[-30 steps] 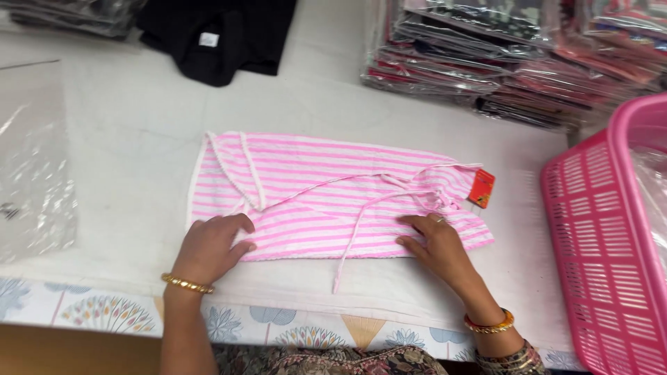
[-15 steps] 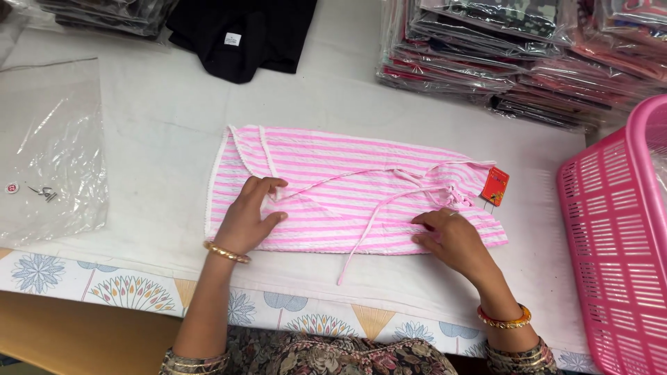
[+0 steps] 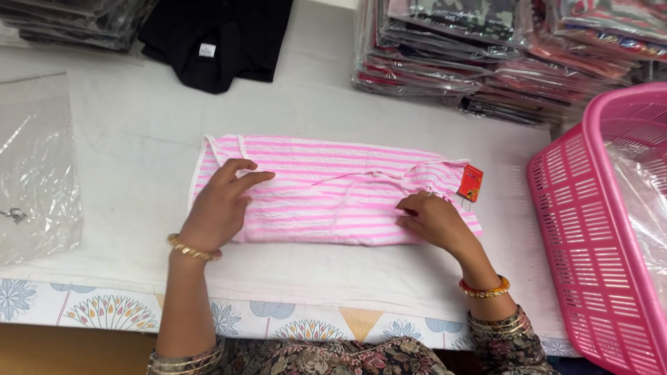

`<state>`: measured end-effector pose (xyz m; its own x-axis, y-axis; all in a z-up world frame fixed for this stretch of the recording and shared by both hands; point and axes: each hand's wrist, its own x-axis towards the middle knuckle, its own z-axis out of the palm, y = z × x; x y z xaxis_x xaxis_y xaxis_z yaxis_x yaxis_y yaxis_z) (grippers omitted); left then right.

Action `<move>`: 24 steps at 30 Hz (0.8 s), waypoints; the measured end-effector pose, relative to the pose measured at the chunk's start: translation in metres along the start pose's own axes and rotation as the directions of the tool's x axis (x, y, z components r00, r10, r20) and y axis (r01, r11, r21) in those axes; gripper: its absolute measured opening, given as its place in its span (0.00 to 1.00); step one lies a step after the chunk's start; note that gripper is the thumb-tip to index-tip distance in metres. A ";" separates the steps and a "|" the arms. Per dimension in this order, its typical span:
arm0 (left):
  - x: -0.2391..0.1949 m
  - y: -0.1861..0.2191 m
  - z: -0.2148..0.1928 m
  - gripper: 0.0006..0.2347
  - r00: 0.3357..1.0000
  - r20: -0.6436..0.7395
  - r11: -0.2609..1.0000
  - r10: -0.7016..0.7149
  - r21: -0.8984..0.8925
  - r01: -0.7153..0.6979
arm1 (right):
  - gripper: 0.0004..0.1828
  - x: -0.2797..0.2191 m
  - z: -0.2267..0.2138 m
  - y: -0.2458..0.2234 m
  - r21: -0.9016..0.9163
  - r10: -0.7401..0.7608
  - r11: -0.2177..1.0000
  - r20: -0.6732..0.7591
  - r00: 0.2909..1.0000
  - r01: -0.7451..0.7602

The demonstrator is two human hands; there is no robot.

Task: The person folds a camouflage-patterned garment and a pink-and-white striped garment on a table. They then place each folded item into a clear plastic bag and stack the packaged items on the table.

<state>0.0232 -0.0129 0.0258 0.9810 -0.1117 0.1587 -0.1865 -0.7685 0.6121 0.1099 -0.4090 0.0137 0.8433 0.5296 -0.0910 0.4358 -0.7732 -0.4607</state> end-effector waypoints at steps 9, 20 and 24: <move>0.009 -0.019 0.046 0.24 0.997 0.077 0.954 -0.027 0.301 0.003 | 0.21 0.037 0.020 -0.007 -0.207 -0.178 0.972 -0.315 0.932 0.116; 0.095 0.081 0.129 0.38 0.875 0.009 0.870 0.484 -0.108 -0.480 | 0.17 0.037 0.052 0.020 0.027 -0.415 0.865 -0.524 0.744 0.501; 0.117 0.105 0.132 0.36 0.890 0.325 0.946 0.319 -0.059 -0.318 | 0.18 0.039 0.058 0.033 0.045 -0.378 0.845 -0.654 0.656 0.532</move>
<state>0.1252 -0.1897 0.0064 0.8311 -0.5496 0.0846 -0.4912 -0.6543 0.5749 0.1389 -0.3939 -0.0566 0.5935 0.4117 0.6916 0.8033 -0.3559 -0.4775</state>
